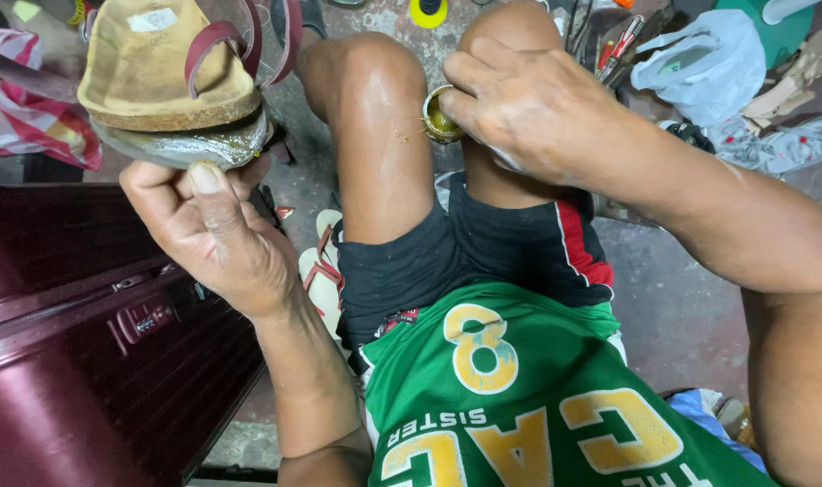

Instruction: The person applies adhesive to the sole and strap junctions of a pair of sandals using a small metal spatula. The person works on one sandal at a time, spreading the adhesive along the edges and pressing the straps into place.

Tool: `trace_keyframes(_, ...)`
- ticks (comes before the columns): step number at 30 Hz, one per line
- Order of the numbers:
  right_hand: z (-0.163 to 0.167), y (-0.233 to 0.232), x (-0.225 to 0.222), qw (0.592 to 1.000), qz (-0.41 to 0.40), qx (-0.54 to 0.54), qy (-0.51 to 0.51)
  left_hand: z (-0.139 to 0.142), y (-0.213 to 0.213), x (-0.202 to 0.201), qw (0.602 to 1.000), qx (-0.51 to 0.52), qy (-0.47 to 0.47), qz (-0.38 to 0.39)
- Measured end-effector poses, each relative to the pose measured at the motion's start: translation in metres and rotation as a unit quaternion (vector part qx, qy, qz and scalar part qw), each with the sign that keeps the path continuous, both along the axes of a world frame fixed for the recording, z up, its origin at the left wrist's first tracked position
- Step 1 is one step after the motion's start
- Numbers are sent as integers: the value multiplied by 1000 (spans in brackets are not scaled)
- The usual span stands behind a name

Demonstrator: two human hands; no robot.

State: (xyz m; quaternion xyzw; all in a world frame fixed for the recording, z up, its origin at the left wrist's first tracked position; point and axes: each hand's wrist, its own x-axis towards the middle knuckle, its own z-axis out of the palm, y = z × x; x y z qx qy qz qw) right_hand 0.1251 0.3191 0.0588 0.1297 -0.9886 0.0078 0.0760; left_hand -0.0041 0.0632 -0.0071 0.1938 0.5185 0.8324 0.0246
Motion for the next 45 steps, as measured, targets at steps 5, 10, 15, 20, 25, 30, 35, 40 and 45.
trace_keyframes(5, -26, 8, -8, 1000, 1, 18, -4, 3, 4, 4, 1000, -12, 5, -7)
trace_keyframes(10, -43, 8, -13, 999, 30, -13, -23, 9, 7, 3, 1000, 5, -21, -18)
trace_keyframes(15, -43, 25, -20, 988, 46, -116, -89, 8, 8, 1, 999, 26, -31, -25)
trace_keyframes(20, -18, 34, -15, 969, 16, -241, -47, 7, 5, 1, 998, 41, -42, -20)
trace_keyframes(25, 2, 38, 14, 887, -140, -437, -52, 11, 5, 1, 999, 45, -25, -12)
trace_keyframes(30, -3, 24, 37, 740, -140, -657, -28, 15, 7, 8, 999, 33, -34, -7)
trace_keyframes(35, -16, 12, 49, 620, -88, -779, 27, 13, 8, 7, 999, 31, -30, -6)
trace_keyframes(40, -33, 15, 64, 538, -97, -836, 39, 10, 11, 7, 999, 36, -30, -18)
trace_keyframes(45, -43, 12, 67, 481, -89, -872, 28, 11, 13, 8, 999, 30, -36, -25)
